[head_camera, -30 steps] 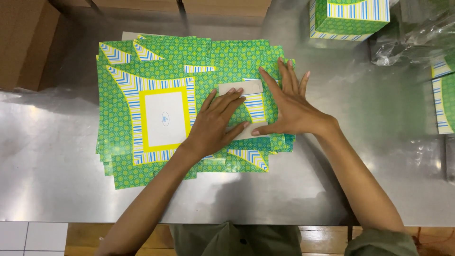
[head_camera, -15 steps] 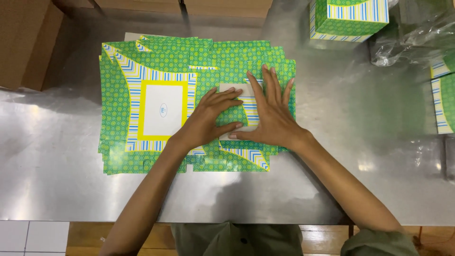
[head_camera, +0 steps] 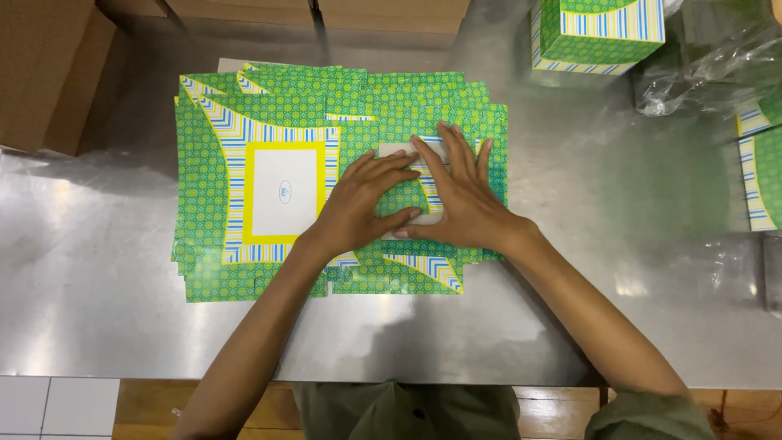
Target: The person assembles flat, patterned paper boxes by folding along pre-scored lines and tucking flaps into slots. They handle multiple units one at a time, aligning edges and securing tabs to form the box shape on a metal work surface.
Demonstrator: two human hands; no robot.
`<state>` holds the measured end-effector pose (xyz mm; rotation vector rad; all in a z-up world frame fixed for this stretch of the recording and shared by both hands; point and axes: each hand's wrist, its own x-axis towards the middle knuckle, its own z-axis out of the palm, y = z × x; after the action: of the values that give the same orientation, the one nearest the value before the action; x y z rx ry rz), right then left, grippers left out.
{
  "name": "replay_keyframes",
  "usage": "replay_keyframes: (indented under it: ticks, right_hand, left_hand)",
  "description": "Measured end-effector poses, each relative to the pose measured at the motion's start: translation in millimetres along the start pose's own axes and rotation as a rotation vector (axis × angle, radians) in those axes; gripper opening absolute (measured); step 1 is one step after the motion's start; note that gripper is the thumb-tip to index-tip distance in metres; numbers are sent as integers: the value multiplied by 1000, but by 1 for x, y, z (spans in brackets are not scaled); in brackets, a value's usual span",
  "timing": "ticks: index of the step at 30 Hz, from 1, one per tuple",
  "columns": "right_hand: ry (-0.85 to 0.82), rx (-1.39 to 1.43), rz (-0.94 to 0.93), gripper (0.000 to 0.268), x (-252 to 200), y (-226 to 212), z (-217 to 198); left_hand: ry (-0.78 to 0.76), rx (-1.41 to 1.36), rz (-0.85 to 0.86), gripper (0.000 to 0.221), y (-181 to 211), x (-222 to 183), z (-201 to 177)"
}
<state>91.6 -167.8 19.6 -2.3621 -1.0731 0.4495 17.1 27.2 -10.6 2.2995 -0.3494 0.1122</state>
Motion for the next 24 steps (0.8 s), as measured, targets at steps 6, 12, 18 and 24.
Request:
replay_keyframes:
  ticks: [6,12,18,24]
  right_hand:
    - [-137,-40,119,138,-1,20,-38]
    - [-213,-14,129,132,-4,28,-48]
    - [-75,5,93,135,-2,10,-27]
    - [88,-27,16,124,-6,-12,-1]
  left_hand:
    - [42,36,6,48,0,-1,5]
    - [52,46,0,47,0,-1,10]
    - [52,67,-7,49,-1,-2,13]
    - [37,60,-12,50,2,-2,10]
